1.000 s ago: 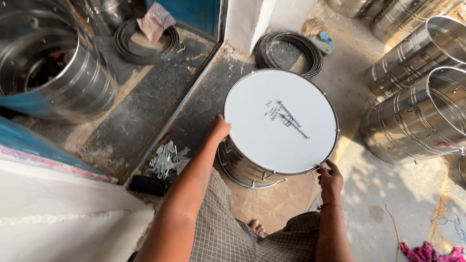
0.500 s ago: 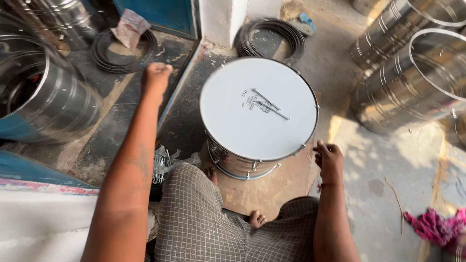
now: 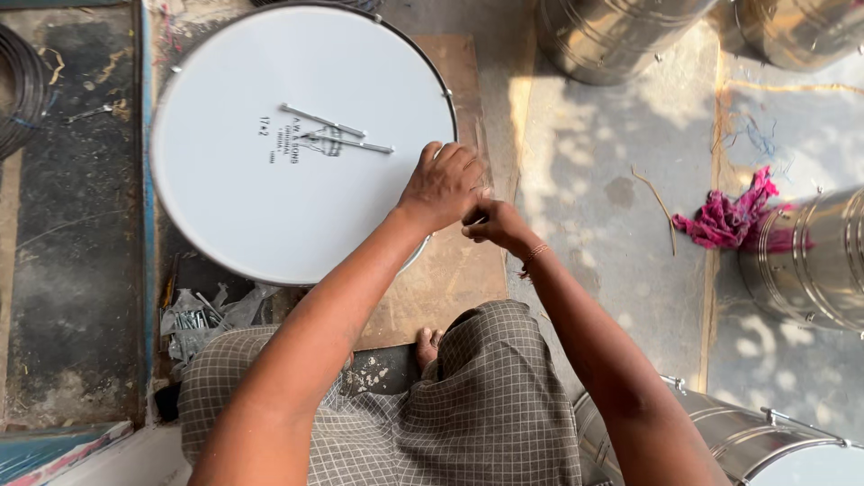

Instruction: The person is assembling a drum by tightening the tension rods around the drumhead using a wrench. They systematically move around the drum, securing each rod to ensure the drumhead is properly attached.

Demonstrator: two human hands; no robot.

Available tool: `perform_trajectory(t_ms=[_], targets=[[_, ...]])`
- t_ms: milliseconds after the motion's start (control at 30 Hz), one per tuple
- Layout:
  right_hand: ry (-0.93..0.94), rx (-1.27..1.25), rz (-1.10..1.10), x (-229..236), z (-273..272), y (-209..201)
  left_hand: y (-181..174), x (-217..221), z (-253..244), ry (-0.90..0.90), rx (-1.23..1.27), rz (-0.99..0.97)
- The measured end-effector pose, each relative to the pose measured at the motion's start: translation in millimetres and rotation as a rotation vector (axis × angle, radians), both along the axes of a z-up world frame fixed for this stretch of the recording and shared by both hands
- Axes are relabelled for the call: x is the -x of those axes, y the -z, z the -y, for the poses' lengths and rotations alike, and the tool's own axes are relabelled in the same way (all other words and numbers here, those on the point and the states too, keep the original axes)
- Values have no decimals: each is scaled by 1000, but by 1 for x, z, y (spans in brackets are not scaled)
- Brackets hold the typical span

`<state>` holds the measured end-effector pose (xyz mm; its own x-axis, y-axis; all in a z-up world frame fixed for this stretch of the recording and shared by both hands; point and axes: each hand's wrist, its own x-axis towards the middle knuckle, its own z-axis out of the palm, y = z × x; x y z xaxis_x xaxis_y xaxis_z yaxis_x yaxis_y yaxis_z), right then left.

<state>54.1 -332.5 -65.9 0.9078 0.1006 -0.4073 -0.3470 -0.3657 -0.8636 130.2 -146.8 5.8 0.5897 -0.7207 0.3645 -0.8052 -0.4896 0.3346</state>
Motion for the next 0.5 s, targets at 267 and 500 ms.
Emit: perform_trajectory(t_ms=[267, 500], targets=[[18, 244, 283, 7, -20, 66, 50, -32, 36, 26, -314, 36], [266, 18, 333, 6, -42, 96, 32, -24, 42, -19, -414, -9]])
